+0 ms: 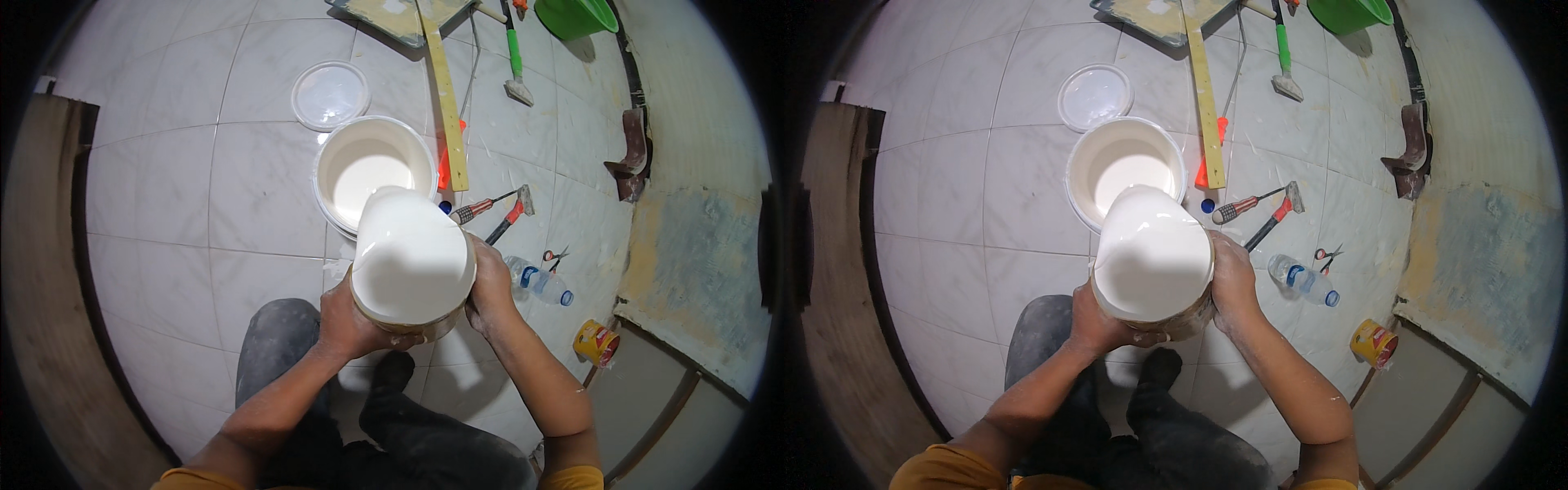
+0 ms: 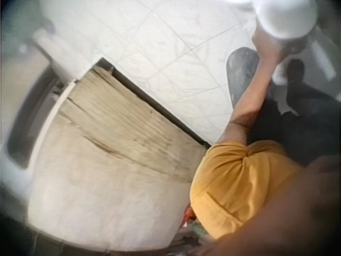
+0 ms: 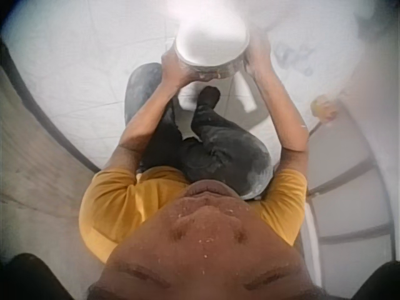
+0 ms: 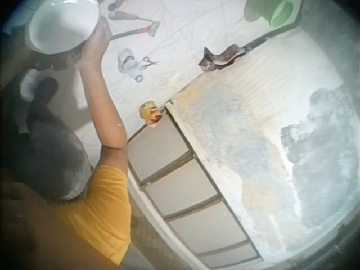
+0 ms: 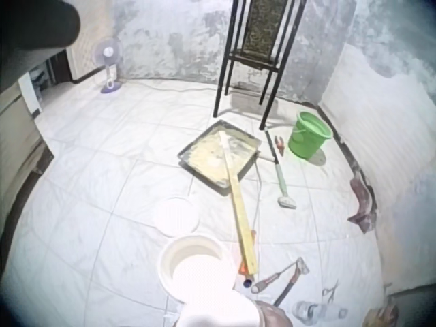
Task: The person pours a white liquid from a small container into a larger bucket and then uses a long wooden stick to stir the mixture. The person kneels on the floor throughout the process, repeatedly stirring the contents of the bucket.
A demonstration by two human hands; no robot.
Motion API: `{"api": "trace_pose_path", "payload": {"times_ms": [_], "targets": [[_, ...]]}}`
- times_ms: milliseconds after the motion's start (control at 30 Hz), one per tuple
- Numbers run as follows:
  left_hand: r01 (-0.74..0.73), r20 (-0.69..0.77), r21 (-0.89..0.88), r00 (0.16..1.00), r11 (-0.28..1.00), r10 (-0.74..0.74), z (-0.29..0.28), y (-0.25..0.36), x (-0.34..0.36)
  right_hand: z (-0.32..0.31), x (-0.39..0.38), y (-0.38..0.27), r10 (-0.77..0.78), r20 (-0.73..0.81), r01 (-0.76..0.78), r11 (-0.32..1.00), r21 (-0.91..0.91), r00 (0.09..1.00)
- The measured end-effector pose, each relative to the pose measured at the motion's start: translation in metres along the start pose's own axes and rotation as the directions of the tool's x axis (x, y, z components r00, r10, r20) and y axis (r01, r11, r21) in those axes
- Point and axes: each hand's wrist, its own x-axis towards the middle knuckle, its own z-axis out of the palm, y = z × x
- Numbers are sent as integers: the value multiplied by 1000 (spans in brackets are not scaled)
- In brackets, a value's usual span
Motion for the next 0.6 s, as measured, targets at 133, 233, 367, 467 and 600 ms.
{"api": "trace_pose_path", "payload": {"times_ms": [133,233,367,467,600], "targets": [[2,72,40,997,999,-5,-6,-2,6,10,1,-9,62,-49,-65,996,-58,997],[5,78,72,997,997,-11,-8,-3,6,14,1,-12,94,-74,-100,992,-78,993],[-7,62,9,998,1000,7,-7,-9,5,10,8,-8,61,-32,-65,988,-142,998],[-19,64,-83,998,996,24,-8,-10,3,9,8,-5,47,-20,-50,988,-145,999],[12,70,-244,998,970,5,-9,-6,2,2,10,-7,66,-22,-69,983,-169,998]]}}
